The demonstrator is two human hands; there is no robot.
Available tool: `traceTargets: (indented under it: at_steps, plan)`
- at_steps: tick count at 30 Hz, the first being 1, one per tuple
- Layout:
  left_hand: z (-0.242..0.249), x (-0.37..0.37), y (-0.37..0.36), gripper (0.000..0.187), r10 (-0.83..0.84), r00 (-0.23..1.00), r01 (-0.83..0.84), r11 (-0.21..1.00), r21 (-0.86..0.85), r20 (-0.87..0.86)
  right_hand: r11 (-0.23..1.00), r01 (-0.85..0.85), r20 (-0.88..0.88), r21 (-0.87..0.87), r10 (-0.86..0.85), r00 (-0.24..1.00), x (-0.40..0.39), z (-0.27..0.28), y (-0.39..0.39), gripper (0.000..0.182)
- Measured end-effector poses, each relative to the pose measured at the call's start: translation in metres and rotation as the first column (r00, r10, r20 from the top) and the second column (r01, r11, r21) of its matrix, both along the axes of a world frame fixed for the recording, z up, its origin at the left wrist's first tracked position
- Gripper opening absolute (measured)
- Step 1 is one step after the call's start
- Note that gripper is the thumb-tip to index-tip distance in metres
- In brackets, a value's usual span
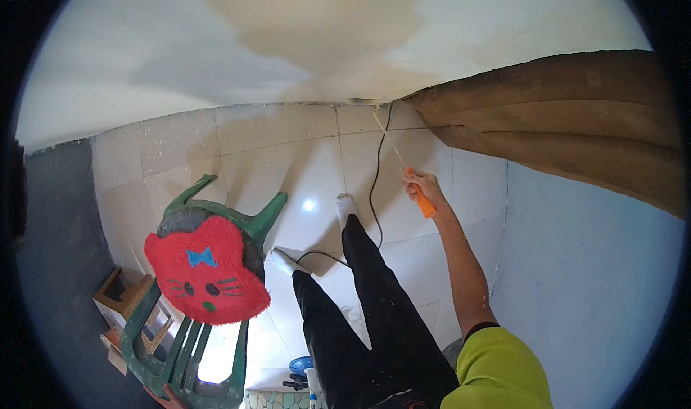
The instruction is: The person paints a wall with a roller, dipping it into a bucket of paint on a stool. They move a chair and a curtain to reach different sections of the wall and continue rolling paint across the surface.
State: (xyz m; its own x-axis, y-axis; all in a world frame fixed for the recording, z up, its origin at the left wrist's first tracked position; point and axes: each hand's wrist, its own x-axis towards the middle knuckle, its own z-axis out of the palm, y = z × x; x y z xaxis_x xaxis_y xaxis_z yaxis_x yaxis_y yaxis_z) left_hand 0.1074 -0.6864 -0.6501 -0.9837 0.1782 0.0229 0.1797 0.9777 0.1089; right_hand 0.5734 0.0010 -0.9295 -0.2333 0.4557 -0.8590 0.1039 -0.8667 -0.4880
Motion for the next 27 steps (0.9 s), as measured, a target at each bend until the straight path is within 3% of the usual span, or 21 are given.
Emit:
traceTargets:
  at_steps: [3,6,8,9,11,13,16,18,23,25,27]
  plan:
    - [-0.001,-0.001,0.000,0.098,-0.034,0.999,0.034,0.999,0.004,-0.018,0.999,-0.031,-0.035,0.044,0.032,0.999,0.005,-0.023,0.011,0.014]
    - [0.000,0.004,0.013,0.098,0.029,0.999,-0.034,0.992,0.124,0.039,0.998,0.034,-0.005,0.051,-0.034,0.999,-0.029,-0.083,0.031,0.013]
    - [0.000,0.008,0.015,0.098,0.036,0.998,-0.041,0.991,0.128,0.041,0.998,0.023,-0.032,0.050,-0.022,0.999,-0.046,-0.112,0.027,0.013]
    - [0.001,0.007,0.017,0.098,0.037,0.998,-0.042,0.991,0.129,0.042,0.994,0.098,-0.034,0.039,-0.097,0.995,-0.056,-0.117,0.022,0.012]
    - [0.003,0.006,0.019,0.097,0.042,0.998,-0.046,0.992,0.117,0.040,0.984,0.177,-0.031,0.026,-0.176,0.984,-0.060,-0.115,0.007,0.010]
    - [-0.002,0.006,0.012,0.097,0.055,0.997,-0.059,0.992,0.113,0.046,0.975,0.208,0.054,0.082,-0.213,0.976,-0.056,-0.073,-0.019,0.008]
    - [-0.004,0.001,-0.001,0.096,0.026,0.999,-0.031,0.994,0.104,0.043,0.980,0.139,0.084,0.142,-0.152,0.985,-0.030,-0.047,-0.030,0.008]
    - [-0.001,0.001,0.005,0.096,0.014,1.000,-0.015,0.999,0.051,0.025,0.986,0.103,0.104,0.131,-0.117,0.988,-0.022,-0.054,-0.016,0.008]
    - [0.001,0.006,0.015,0.096,0.034,0.998,-0.040,0.993,0.115,0.051,0.992,0.020,0.068,0.128,-0.029,0.997,-0.015,-0.124,0.023,0.009]
    - [0.001,0.005,0.021,0.097,0.061,0.995,-0.072,0.983,0.167,0.074,0.991,0.025,0.085,0.134,-0.037,0.996,-0.017,-0.127,0.027,0.009]
    - [0.000,0.004,0.018,0.098,-0.014,0.999,0.010,0.991,0.136,0.029,0.985,-0.035,0.091,0.169,0.020,0.996,-0.006,-0.109,0.012,0.009]
